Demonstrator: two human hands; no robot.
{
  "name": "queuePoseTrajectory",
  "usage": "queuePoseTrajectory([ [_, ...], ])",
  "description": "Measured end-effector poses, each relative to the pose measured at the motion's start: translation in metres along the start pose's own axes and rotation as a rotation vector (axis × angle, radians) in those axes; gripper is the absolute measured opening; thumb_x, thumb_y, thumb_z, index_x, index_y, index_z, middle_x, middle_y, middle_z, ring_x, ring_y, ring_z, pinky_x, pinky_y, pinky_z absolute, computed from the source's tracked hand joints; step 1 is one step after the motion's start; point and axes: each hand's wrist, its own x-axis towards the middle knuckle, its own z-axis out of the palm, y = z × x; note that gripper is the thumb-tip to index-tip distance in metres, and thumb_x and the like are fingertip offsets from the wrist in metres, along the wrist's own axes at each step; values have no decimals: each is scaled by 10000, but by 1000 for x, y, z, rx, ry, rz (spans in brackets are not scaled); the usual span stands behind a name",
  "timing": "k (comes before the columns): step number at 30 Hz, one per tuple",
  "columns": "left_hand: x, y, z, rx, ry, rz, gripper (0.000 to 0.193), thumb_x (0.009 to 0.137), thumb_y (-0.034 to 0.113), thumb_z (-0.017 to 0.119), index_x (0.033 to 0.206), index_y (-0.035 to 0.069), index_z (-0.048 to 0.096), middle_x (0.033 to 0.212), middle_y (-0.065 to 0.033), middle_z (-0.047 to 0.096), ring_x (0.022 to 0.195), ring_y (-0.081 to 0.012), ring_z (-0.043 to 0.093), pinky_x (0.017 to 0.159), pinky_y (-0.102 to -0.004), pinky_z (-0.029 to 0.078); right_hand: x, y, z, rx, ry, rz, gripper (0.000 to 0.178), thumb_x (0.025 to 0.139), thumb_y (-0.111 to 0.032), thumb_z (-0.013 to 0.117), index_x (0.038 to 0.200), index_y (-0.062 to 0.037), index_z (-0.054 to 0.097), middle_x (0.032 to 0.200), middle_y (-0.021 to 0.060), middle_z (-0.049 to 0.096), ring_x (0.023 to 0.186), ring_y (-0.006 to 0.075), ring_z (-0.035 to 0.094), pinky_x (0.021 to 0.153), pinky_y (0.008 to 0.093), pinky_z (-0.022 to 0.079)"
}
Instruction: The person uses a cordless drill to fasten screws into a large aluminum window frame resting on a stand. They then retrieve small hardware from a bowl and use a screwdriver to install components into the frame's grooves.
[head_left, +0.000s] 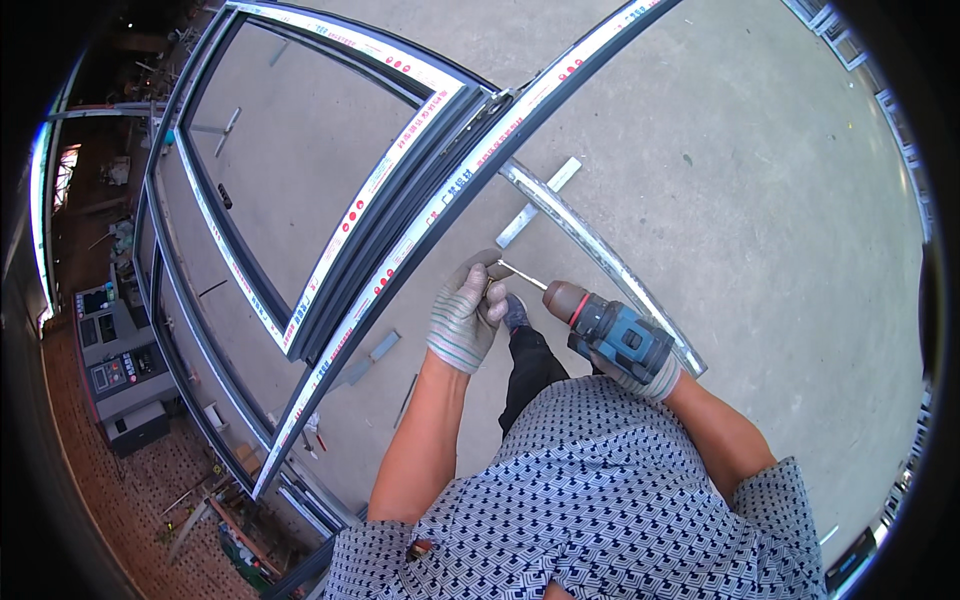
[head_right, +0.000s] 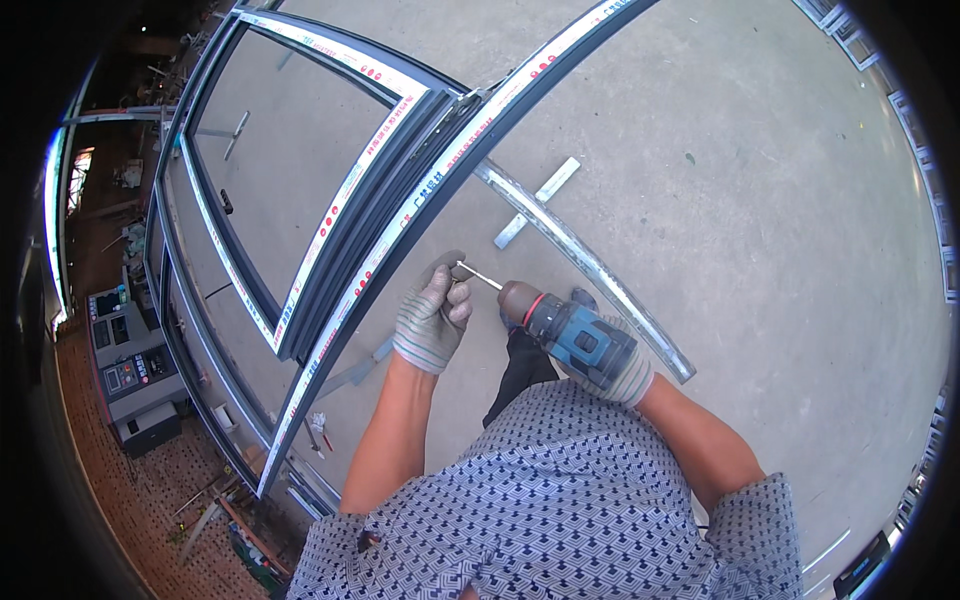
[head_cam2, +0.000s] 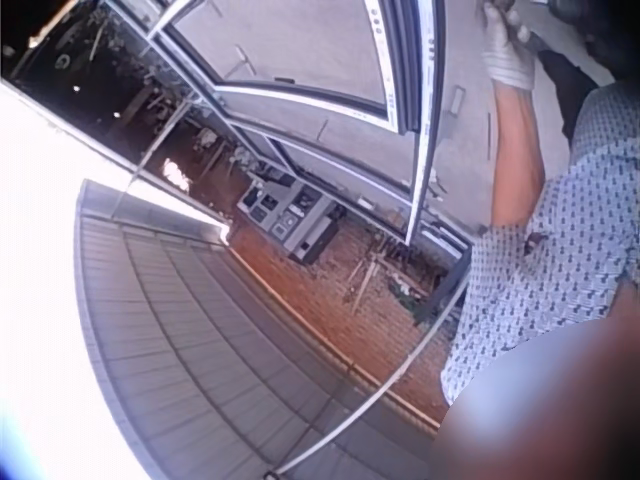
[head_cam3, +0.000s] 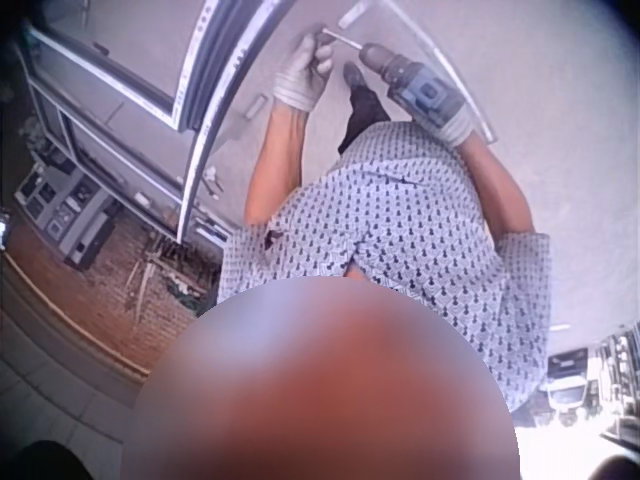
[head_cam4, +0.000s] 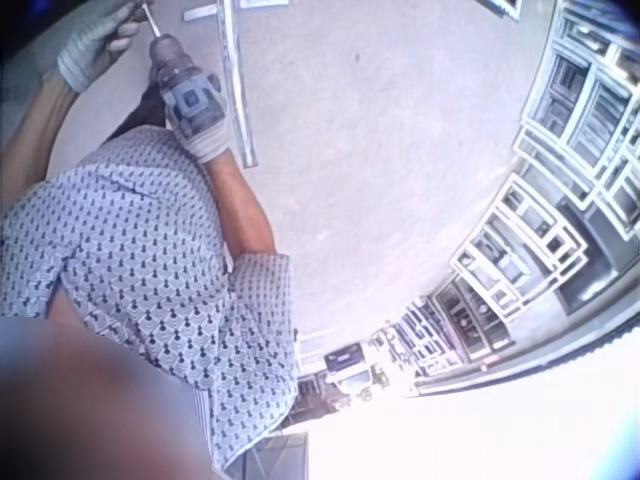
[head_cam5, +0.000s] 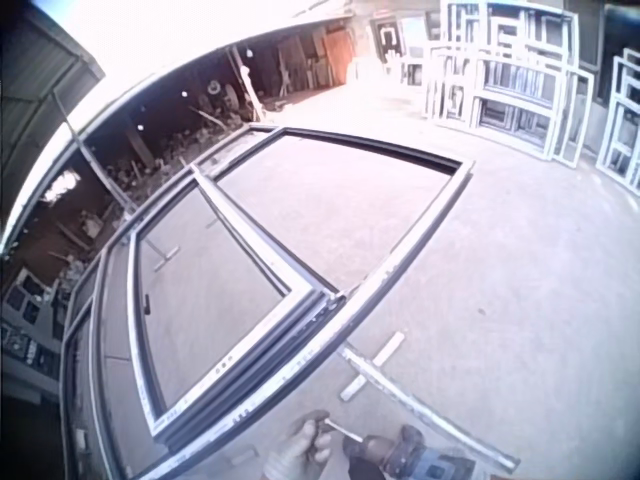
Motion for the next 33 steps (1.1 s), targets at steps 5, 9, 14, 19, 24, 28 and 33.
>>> queuePoseTrajectory([
  [5,0,1,-2,-153,-92,10,413,993,90,592,1366,-70,518,1143,-155,659,880,-165,597,657,-262,462,-6,-4,0,-75,14,79,387,882,-209,727,1259,-150,666,1203,124,669,1061,320,665,981,431,522],
  [9,0,3,-4,-140,-103,4,415,980,44,563,1375,-71,514,1192,-187,655,908,-168,613,684,-272,481,-7,-1,-1,-93,31,4,424,870,-198,730,1285,-136,667,1293,151,648,1085,338,665,949,421,538],
  [14,-3,8,-6,-94,-119,-14,429,977,37,577,1386,-74,507,1232,-217,634,896,-163,599,694,-272,493,-7,2,4,-91,42,-27,417,867,-195,733,1278,-148,680,1349,170,626,1124,349,659,955,422,538],
  [19,-7,13,-6,-32,-109,-28,416,1005,76,565,1399,-44,507,1252,-216,627,893,-131,600,680,-240,500,-4,5,7,-256,-9,-76,413,863,-193,739,1271,-159,684,1363,172,620,1124,343,660,963,426,534],
  [24,-9,16,-6,2,-89,-35,400,1026,131,573,1397,-9,521,1271,-202,624,849,-96,594,648,-216,496,0,-9,-1,-146,-41,-5,414,862,-194,735,1272,-169,683,1340,161,633,1122,336,658,961,429,532],
  [28,-12,20,1,53,-51,-40,390,1037,172,580,1389,10,532,1272,-180,630,773,-72,571,626,-195,495,-1,-9,-3,-107,-83,31,409,860,-196,727,1267,-184,685,1303,142,647,1133,336,654,974,438,524],
  [33,-10,19,-3,37,-55,-40,373,1037,186,591,1370,24,547,1253,-177,639,722,-57,536,610,-186,479,4,-18,-1,-105,-12,-32,340,857,-192,725,1195,-178,696,1182,117,672,1058,330,658,957,454,522],
])
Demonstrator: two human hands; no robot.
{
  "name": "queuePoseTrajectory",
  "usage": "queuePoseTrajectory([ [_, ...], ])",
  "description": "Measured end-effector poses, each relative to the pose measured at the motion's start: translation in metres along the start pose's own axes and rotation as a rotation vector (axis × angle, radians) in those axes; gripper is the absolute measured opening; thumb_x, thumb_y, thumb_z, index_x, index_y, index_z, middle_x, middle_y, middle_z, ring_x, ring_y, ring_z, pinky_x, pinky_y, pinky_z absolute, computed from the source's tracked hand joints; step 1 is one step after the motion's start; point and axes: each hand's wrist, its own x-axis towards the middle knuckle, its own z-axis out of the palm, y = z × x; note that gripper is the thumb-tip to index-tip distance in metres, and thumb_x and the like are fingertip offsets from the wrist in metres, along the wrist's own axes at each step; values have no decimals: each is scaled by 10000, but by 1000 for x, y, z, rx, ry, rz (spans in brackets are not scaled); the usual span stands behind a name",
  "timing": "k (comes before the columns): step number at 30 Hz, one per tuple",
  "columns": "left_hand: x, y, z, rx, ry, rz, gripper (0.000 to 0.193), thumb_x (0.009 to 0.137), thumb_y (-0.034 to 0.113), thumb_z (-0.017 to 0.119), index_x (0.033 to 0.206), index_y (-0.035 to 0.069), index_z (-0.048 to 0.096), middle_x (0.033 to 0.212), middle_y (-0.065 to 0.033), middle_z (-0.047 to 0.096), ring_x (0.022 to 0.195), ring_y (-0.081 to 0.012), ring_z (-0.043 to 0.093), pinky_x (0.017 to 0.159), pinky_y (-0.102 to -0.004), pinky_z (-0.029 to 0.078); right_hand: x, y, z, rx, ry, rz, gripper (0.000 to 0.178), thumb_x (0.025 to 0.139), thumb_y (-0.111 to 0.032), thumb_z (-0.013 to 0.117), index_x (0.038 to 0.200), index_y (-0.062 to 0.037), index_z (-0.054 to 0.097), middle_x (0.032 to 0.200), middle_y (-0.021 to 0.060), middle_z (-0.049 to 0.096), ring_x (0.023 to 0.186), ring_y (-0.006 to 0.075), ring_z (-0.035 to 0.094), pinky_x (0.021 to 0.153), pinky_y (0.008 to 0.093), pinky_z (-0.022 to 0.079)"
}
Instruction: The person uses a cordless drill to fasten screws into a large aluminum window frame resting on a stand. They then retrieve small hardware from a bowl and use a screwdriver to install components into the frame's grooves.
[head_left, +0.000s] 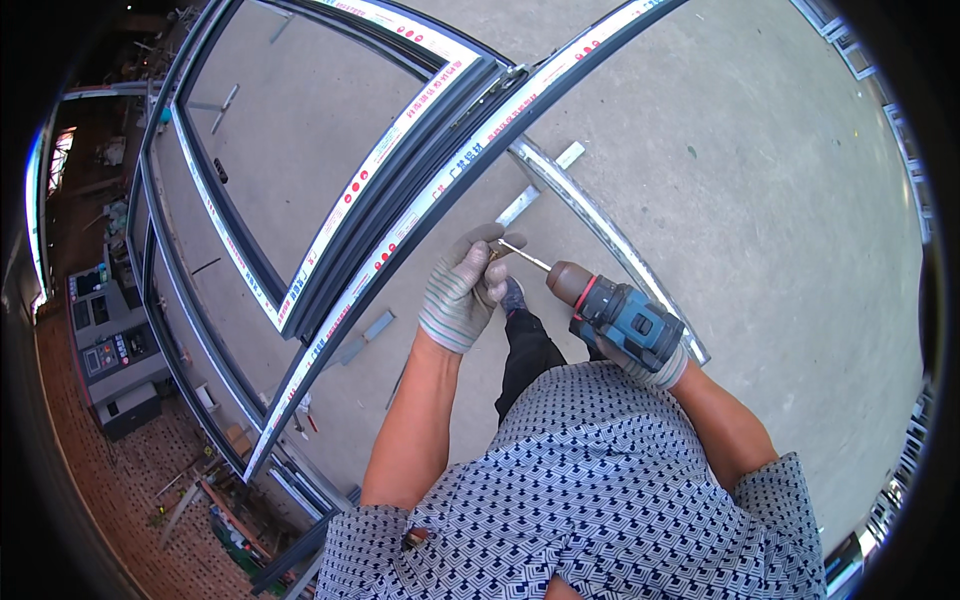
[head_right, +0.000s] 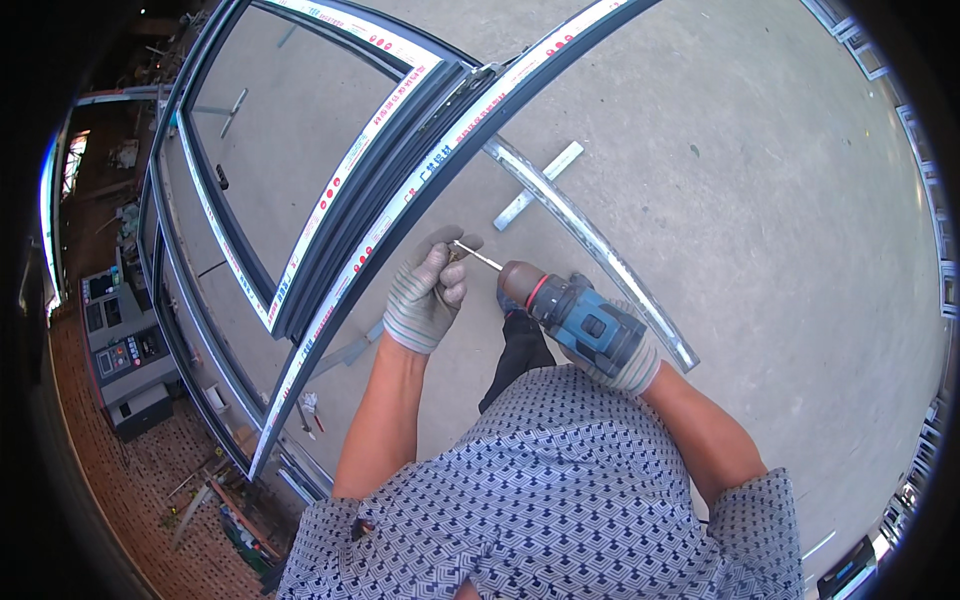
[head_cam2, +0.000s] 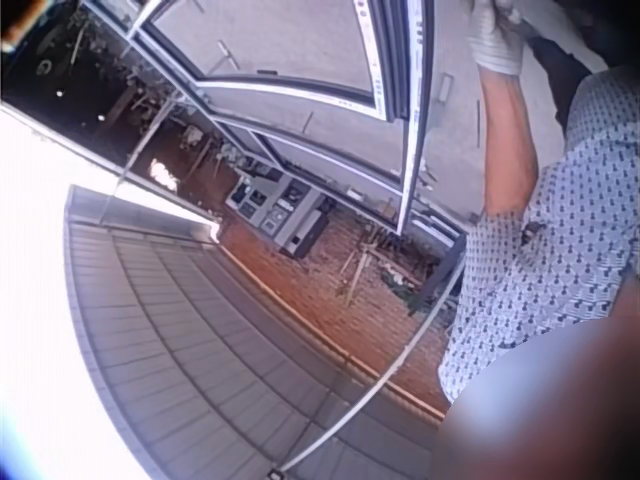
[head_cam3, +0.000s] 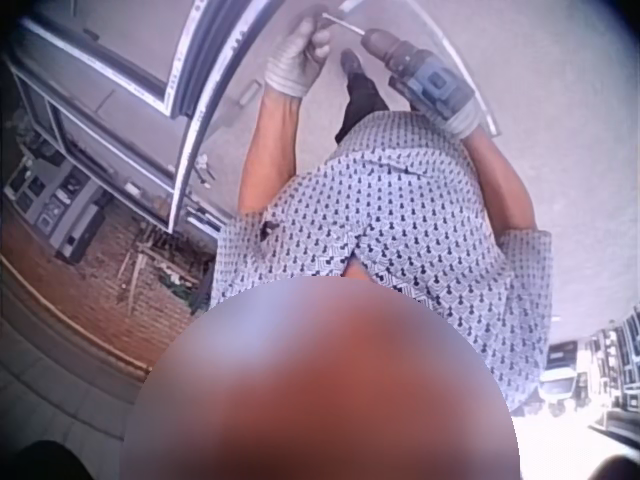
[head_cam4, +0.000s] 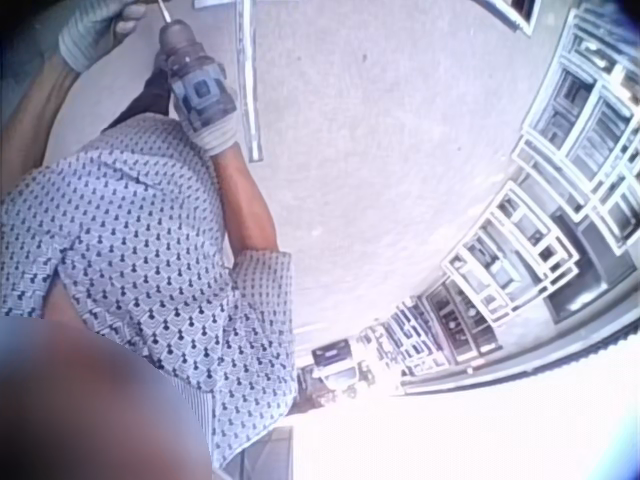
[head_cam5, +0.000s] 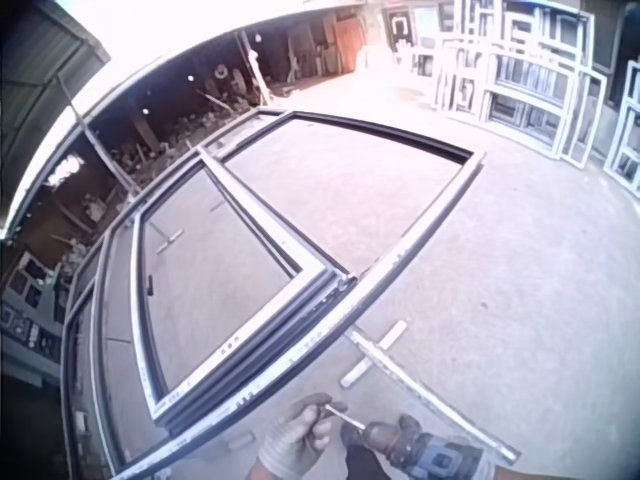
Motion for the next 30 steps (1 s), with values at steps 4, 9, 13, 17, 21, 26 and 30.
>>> queuePoseTrajectory([
  [4,3,-1,2,-26,16,-6,360,1031,197,609,1346,29,562,1228,-174,642,677,-44,456,563,-177,405,-3,14,7,-148,-69,-58,292,864,-170,712,1155,-169,694,1159,128,666,1029,332,654,953,452,520],
  [9,5,1,-1,-13,-6,-13,349,1025,210,626,1322,34,576,1162,-160,660,639,-36,384,528,-170,330,-2,10,4,-30,-50,-60,251,874,-157,702,1124,-162,686,1102,120,666,998,333,652,918,436,524],
  [13,3,5,-3,44,14,-13,348,1019,223,638,1309,40,583,1098,-147,673,622,-36,379,515,-170,319,-1,-2,-2,-11,-65,23,234,874,-171,716,1103,-156,672,1019,102,653,934,300,647,840,421,521],
  [17,2,8,-5,82,30,-31,339,1016,229,645,1289,35,591,1046,-138,678,610,-38,385,503,-173,318,-2,-4,-4,106,-83,145,257,865,-205,737,1106,-157,662,930,89,639,865,273,641,809,405,510],
  [21,2,11,-11,116,-23,-13,305,1052,255,579,1259,33,598,1033,-115,727,689,-19,651,579,-146,560,-2,-1,-3,85,-109,209,261,854,-218,750,1095,-156,671,894,71,645,834,256,643,820,375,512],
  [26,-1,19,-1,253,91,-42,311,1018,212,635,1253,11,600,972,-140,698,603,-49,498,488,-182,384,-2,10,-4,149,-137,128,265,840,-190,766,1062,-108,648,945,57,649,856,224,641,799,349,525],
  [30,-1,33,2,462,-46,-63,324,1022,210,618,1241,-29,607,916,-133,710,579,-71,556,480,-201,439,-5,20,-3,290,-154,279,242,806,-197,808,1020,-137,710,925,36,677,853,199,664,822,316,530],
])
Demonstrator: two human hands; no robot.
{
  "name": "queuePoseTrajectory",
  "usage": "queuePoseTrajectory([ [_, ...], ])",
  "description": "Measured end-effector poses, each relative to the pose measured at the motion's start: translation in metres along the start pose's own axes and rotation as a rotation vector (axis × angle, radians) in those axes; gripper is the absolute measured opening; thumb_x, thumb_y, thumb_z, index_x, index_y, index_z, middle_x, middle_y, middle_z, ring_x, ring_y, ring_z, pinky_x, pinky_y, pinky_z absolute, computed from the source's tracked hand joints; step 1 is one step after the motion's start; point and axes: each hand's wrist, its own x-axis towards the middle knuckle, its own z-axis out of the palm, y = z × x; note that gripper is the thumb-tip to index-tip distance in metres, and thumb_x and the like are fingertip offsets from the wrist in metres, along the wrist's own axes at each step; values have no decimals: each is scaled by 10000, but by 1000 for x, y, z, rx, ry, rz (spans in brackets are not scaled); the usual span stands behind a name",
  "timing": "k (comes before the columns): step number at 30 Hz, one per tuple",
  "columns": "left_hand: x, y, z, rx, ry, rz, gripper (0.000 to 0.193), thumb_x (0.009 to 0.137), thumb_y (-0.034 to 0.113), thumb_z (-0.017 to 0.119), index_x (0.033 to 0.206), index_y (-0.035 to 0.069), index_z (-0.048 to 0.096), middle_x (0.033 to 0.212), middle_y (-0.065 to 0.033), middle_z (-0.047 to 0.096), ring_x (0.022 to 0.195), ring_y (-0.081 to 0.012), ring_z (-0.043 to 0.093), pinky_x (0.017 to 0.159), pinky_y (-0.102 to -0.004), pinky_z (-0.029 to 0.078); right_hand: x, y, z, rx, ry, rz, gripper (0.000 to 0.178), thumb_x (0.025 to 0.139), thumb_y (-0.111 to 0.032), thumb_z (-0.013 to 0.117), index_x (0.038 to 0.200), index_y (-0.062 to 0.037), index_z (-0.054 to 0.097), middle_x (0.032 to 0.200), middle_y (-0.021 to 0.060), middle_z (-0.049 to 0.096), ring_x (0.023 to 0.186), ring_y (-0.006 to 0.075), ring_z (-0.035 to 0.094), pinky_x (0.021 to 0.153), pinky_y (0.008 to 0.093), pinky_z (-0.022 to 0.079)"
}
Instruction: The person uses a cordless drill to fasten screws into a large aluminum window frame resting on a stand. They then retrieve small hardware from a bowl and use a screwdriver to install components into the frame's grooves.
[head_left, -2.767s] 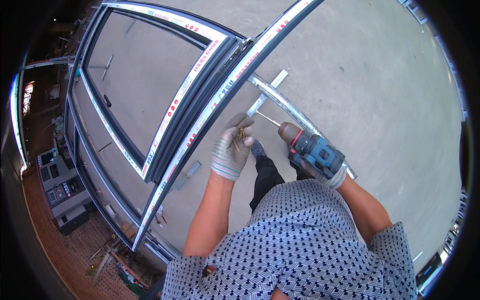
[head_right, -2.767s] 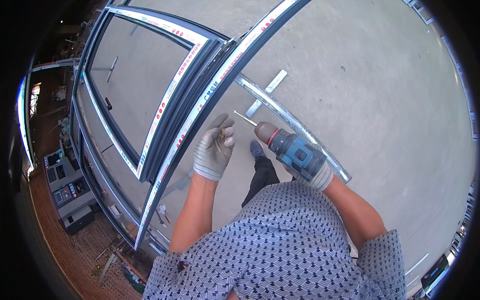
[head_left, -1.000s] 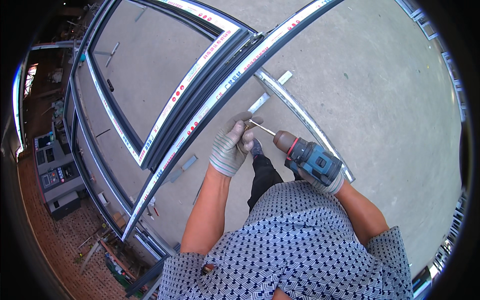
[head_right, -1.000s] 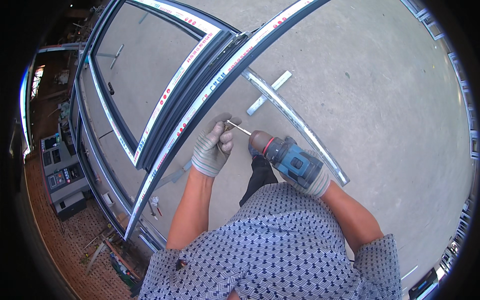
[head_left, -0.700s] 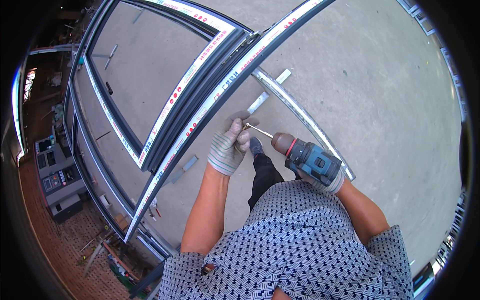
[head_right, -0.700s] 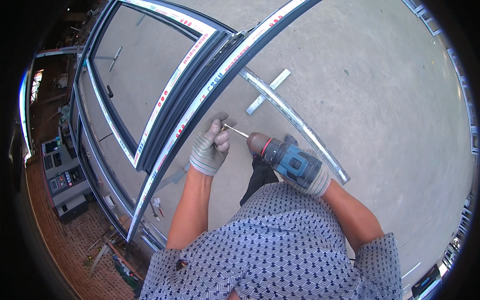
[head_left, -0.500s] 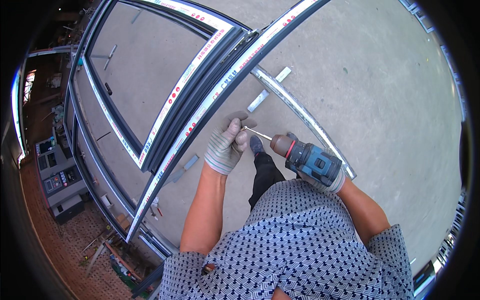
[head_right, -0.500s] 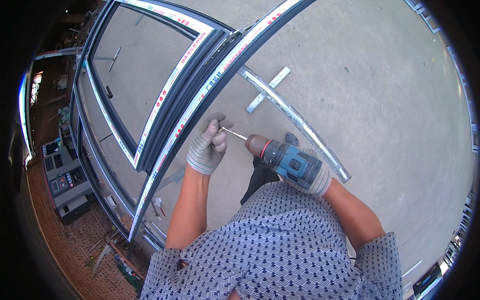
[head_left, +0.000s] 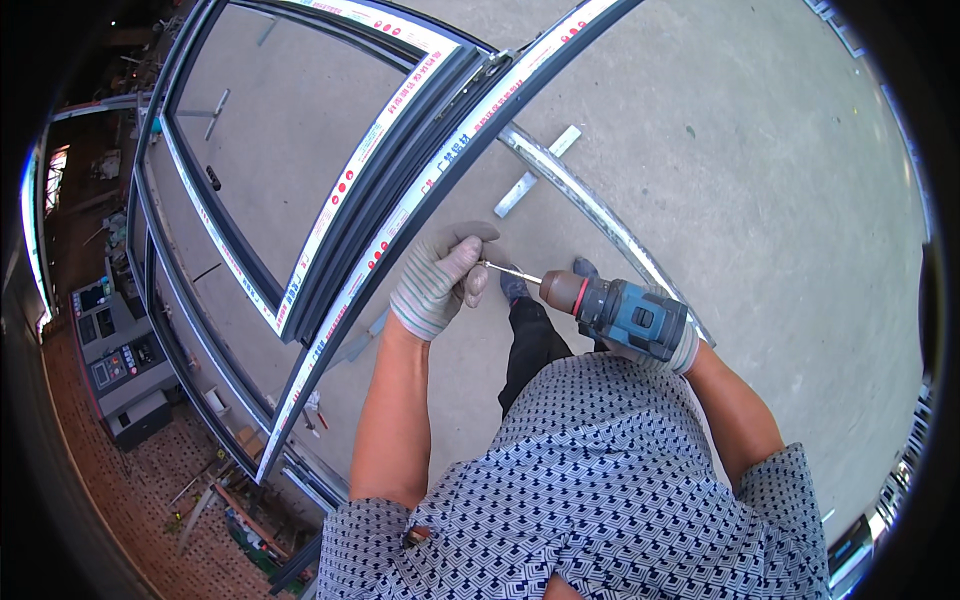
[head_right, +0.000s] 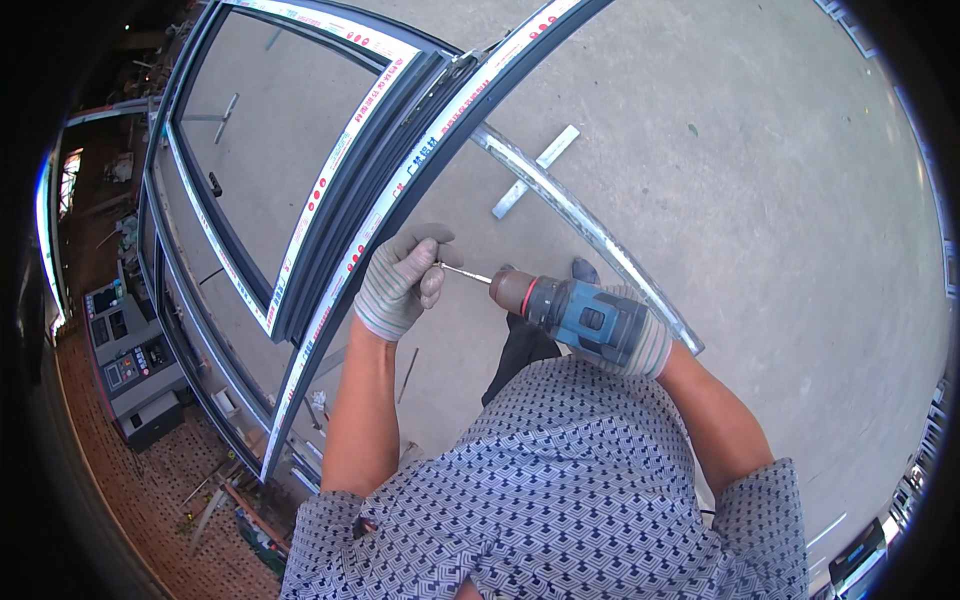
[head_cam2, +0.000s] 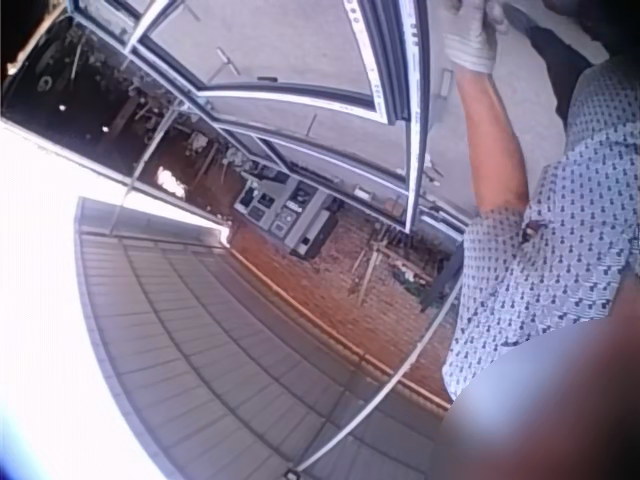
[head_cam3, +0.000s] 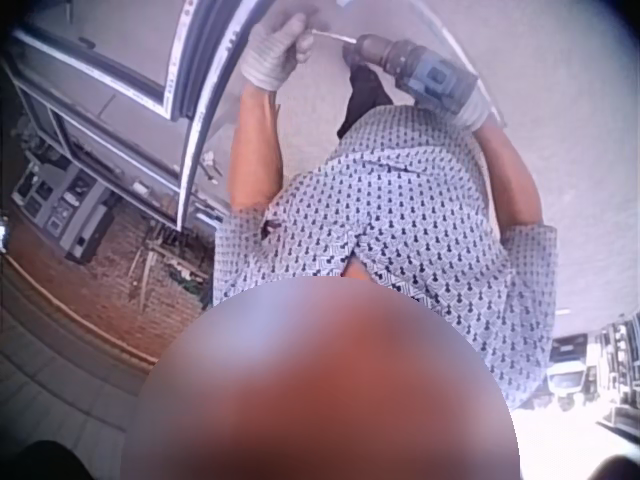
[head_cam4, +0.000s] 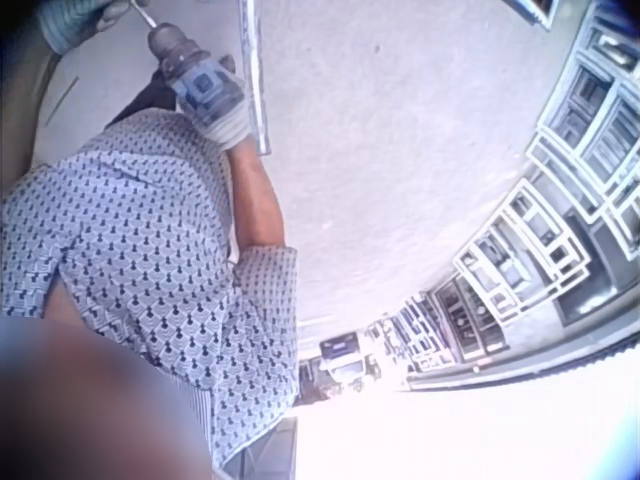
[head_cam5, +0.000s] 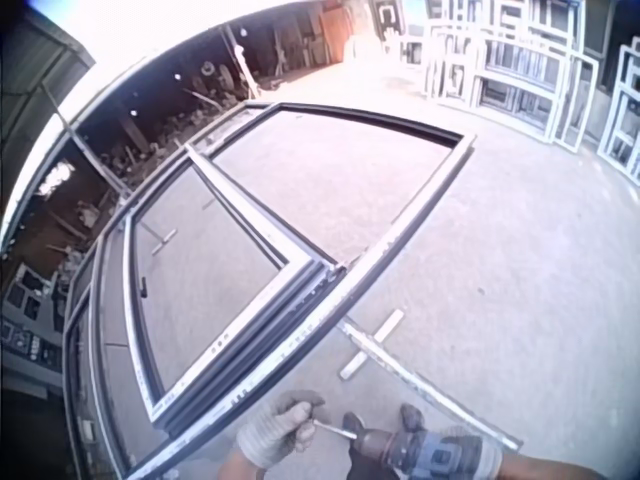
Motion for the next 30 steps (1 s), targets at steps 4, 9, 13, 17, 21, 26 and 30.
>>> queuePoseTrajectory([
  [4,2,15,-4,258,-68,-60,344,1018,215,620,1231,-54,614,886,-134,717,569,-83,579,478,-212,463,6,-6,-5,-190,15,-133,245,800,-189,818,1011,-128,710,899,33,686,833,192,673,796,329,548],
  [9,7,14,0,211,-31,-68,341,1020,222,622,1226,-50,620,886,-138,716,574,-69,579,482,-202,465,6,-10,-8,-90,64,-163,253,808,-211,819,1019,-132,703,911,45,696,831,226,677,801,356,557],
  [13,10,3,6,-113,91,-36,329,1024,249,628,1202,-28,634,939,-130,706,608,-50,557,502,-185,458,9,-6,3,-158,129,-193,266,832,-245,815,1048,-136,706,980,68,701,897,265,677,829,384,558],
  [17,18,-17,1,-479,103,-21,337,1021,298,639,1178,0,655,1010,-117,700,637,-43,500,530,-170,442,9,-4,9,-25,174,-209,314,858,-261,800,1121,-124,694,1053,83,699,950,290,670,858,394,552],
  [21,28,-29,-1,-760,13,26,330,1035,311,606,1174,20,676,1050,-96,704,651,-45,481,542,-169,436,15,2,16,23,173,-212,362,881,-229,780,1205,-118,660,1107,75,690,982,270,667,882,385,550],
  [26,36,-32,6,-1009,-52,42,324,1050,309,569,1190,37,678,1121,-89,698,739,-49,574,580,-180,507,24,-4,20,174,180,-187,401,886,-191,769,1253,-113,630,1110,58,680,1010,213,652,912,362,546],
  [30,40,-35,17,-990,-65,71,327,1052,304,561,1215,36,654,1158,-93,684,807,-54,623,652,-204,585,29,1,25,233,217,-162,419,864,-181,782,1246,-102,628,1113,49,690,1026,177,650,939,359,542],
])
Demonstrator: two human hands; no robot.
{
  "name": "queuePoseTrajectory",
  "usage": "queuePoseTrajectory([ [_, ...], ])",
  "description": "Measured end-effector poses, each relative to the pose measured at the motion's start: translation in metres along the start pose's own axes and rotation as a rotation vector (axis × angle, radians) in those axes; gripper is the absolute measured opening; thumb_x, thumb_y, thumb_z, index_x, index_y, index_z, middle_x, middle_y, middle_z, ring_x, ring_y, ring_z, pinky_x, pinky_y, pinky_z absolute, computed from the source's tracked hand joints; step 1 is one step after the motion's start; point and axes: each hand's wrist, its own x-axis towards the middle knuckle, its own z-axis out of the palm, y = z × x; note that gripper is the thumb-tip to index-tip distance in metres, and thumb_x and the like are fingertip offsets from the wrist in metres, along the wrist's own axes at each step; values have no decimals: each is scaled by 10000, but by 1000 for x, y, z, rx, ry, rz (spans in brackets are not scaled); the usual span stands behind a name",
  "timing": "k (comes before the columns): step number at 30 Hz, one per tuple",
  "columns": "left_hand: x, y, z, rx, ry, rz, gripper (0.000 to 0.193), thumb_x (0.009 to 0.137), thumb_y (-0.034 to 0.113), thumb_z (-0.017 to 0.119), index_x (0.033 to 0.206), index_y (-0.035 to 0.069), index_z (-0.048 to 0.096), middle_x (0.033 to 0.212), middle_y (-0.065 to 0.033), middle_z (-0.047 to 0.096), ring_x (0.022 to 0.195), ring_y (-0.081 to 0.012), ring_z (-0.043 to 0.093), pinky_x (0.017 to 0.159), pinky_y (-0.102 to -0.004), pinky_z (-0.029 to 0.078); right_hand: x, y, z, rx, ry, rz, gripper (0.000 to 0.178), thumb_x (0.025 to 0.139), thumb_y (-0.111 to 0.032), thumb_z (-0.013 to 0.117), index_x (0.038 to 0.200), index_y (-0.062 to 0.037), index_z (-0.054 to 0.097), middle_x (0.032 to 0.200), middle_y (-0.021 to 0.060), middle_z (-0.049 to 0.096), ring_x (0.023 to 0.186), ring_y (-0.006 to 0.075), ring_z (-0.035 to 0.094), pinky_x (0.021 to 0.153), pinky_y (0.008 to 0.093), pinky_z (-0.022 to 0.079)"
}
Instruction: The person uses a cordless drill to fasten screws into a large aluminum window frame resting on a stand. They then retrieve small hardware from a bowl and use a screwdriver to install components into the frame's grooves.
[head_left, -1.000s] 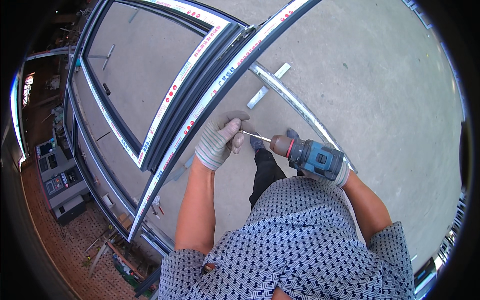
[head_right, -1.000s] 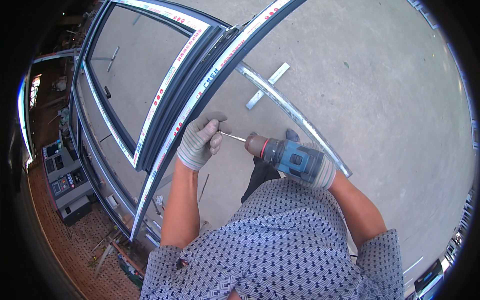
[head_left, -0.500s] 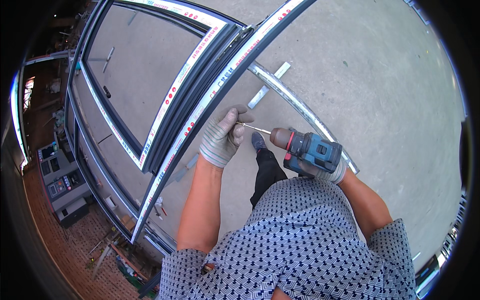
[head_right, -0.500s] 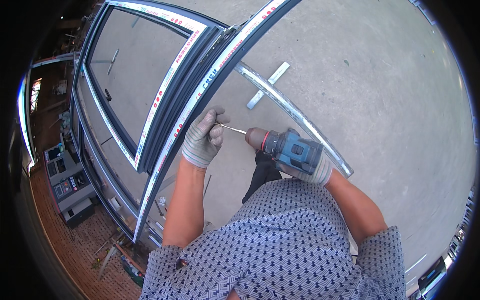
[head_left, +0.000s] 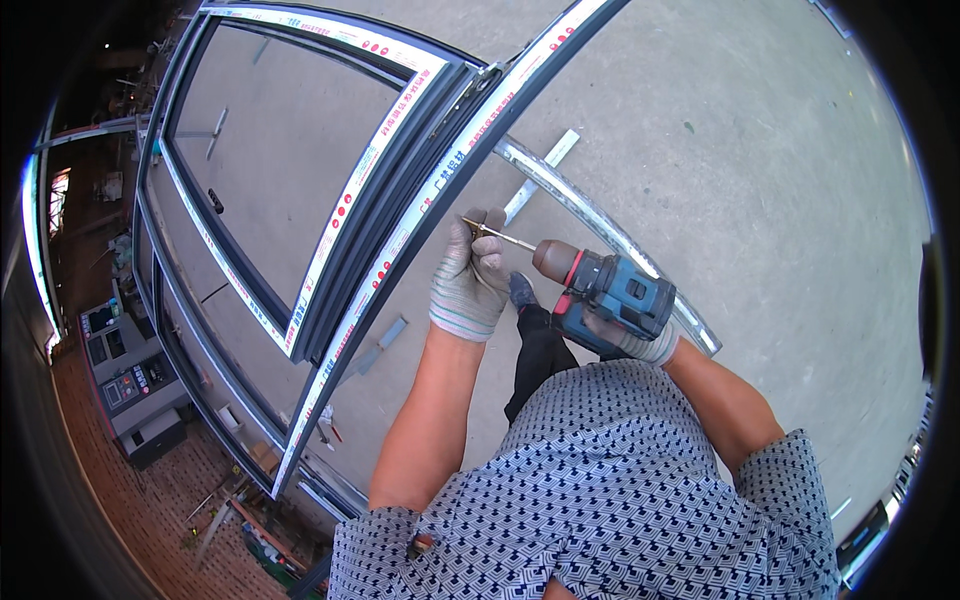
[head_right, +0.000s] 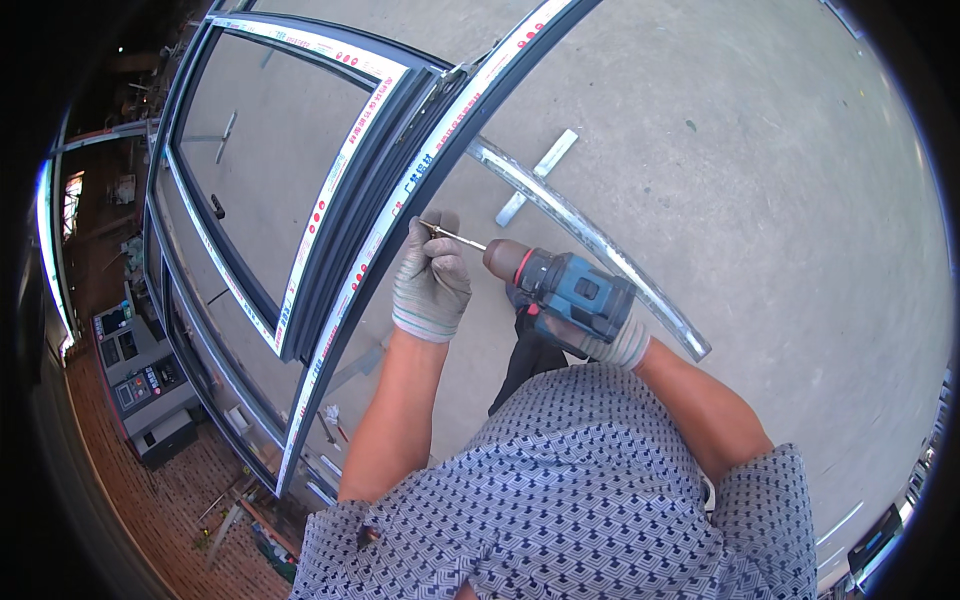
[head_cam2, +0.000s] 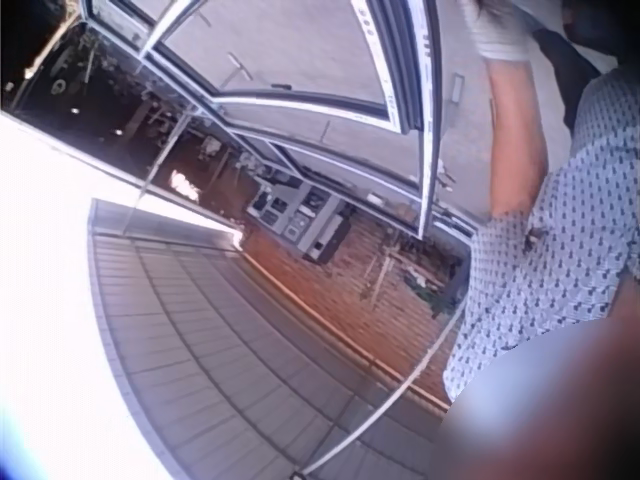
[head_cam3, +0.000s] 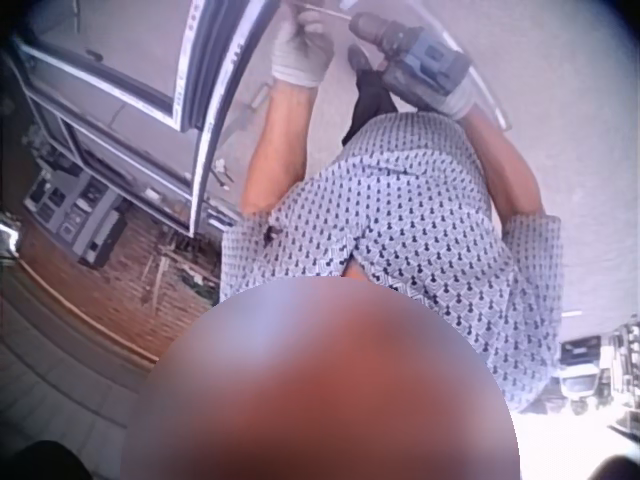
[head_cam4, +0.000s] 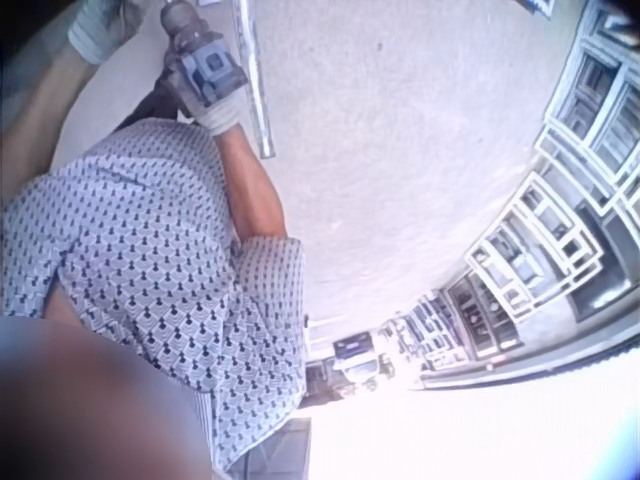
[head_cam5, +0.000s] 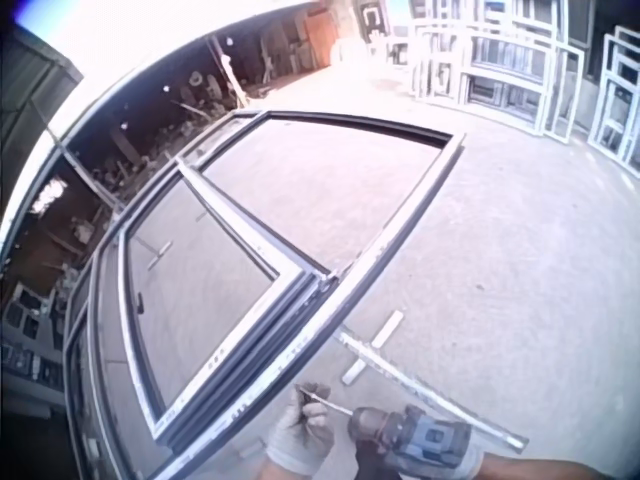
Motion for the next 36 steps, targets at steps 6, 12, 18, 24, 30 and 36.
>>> queuePoseTrajectory([
  [6,6,1,6,154,75,22,309,1056,297,554,1205,38,633,1095,-74,671,785,-50,611,645,-196,587,14,15,11,24,55,-86,386,906,-171,741,1268,-116,618,1132,42,659,999,179,642,887,340,549],
  [12,5,23,7,455,187,61,271,1048,314,579,1094,55,643,841,-53,644,514,-42,437,410,-186,332,45,19,15,24,141,-37,317,897,-151,724,1208,-122,668,1104,35,688,986,164,661,870,315,556],
  [18,4,79,48,884,302,477,276,1077,281,526,1094,26,628,773,-35,611,477,-49,405,391,-202,324,84,16,25,37,288,-133,208,892,-161,704,1099,-142,692,994,14,707,908,158,690,819,322,577],
  [24,27,143,62,1263,574,865,302,1081,271,530,1104,-7,645,756,-19,590,494,-47,394,405,-212,292,106,22,34,-104,285,-153,97,905,-199,665,983,-142,659,873,5,668,818,179,666,783,338,562],
  [30,45,171,48,1376,645,974,304,1079,232,509,1024,-26,659,703,-13,553,554,-53,418,491,-218,333,111,23,33,-76,198,-24,206,910,-164,672,1102,-88,677,995,36,701,914,174,676,869,352,568],
  [36,48,163,57,1435,710,980,333,1085,277,512,1019,-11,665,692,-2,551,544,-41,419,483,-210,330,107,10,28,61,188,25,255,919,-148,688,1163,-73,687,1045,45,718,963,158,684,904,349,572],
])
